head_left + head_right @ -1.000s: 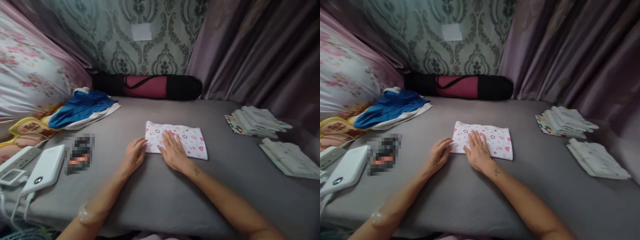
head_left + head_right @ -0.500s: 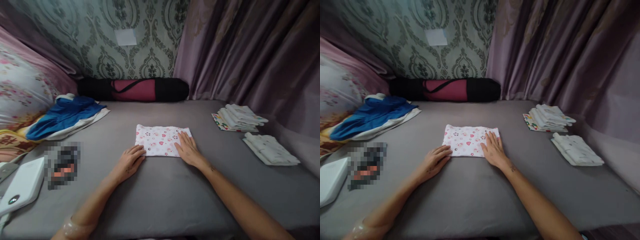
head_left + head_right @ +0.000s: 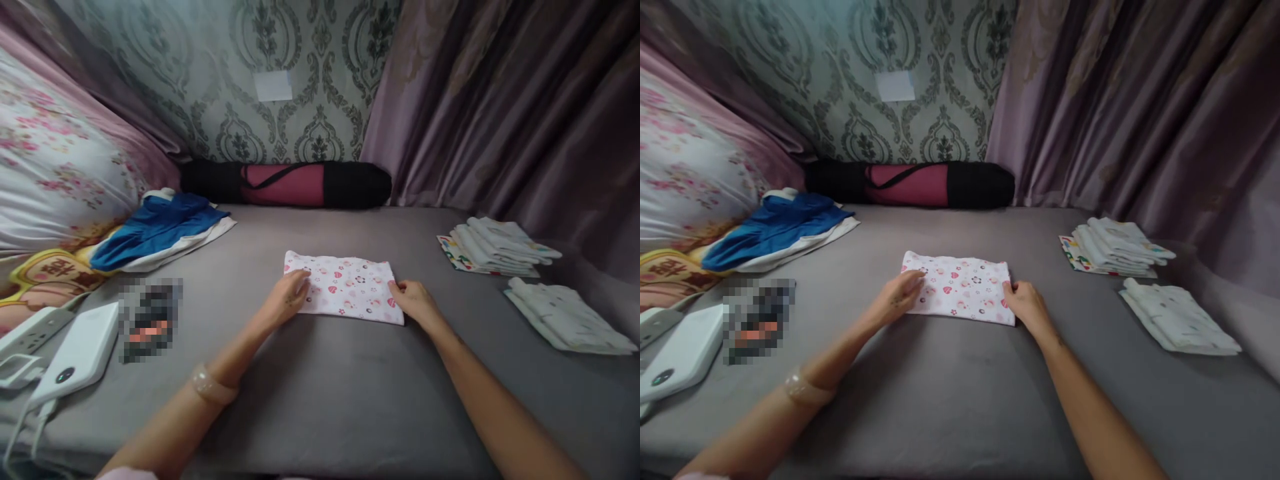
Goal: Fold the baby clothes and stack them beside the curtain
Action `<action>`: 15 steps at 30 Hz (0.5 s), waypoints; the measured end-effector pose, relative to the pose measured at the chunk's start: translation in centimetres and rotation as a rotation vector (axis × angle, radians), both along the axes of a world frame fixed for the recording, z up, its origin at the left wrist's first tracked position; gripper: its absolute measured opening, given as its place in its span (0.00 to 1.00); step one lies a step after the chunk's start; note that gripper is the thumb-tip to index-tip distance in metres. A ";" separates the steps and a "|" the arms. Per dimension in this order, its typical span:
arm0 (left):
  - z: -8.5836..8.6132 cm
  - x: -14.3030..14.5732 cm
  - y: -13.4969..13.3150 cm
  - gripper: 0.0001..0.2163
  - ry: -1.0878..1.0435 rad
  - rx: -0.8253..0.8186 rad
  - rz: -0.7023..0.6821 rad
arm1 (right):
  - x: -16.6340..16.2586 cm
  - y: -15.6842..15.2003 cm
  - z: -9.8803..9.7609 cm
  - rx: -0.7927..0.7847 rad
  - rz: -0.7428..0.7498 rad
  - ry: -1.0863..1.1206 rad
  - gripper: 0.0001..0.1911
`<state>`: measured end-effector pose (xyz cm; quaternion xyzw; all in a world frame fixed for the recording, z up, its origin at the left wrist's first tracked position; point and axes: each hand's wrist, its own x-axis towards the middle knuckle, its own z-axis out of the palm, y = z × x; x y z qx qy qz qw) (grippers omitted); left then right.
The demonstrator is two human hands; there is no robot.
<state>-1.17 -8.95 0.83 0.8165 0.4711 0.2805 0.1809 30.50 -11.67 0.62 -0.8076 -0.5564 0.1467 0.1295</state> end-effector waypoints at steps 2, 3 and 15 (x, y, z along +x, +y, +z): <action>-0.4 2.0 0.9 0.14 0.015 0.017 -0.055 | -0.1 0.7 0.5 -0.047 -0.023 0.000 0.19; -0.6 2.9 1.4 0.14 0.027 0.028 -0.076 | -0.1 1.0 0.8 -0.077 -0.039 0.017 0.20; -2.5 7.9 3.1 0.18 0.341 0.108 -0.010 | -0.9 0.5 2.7 0.018 -0.056 0.634 0.09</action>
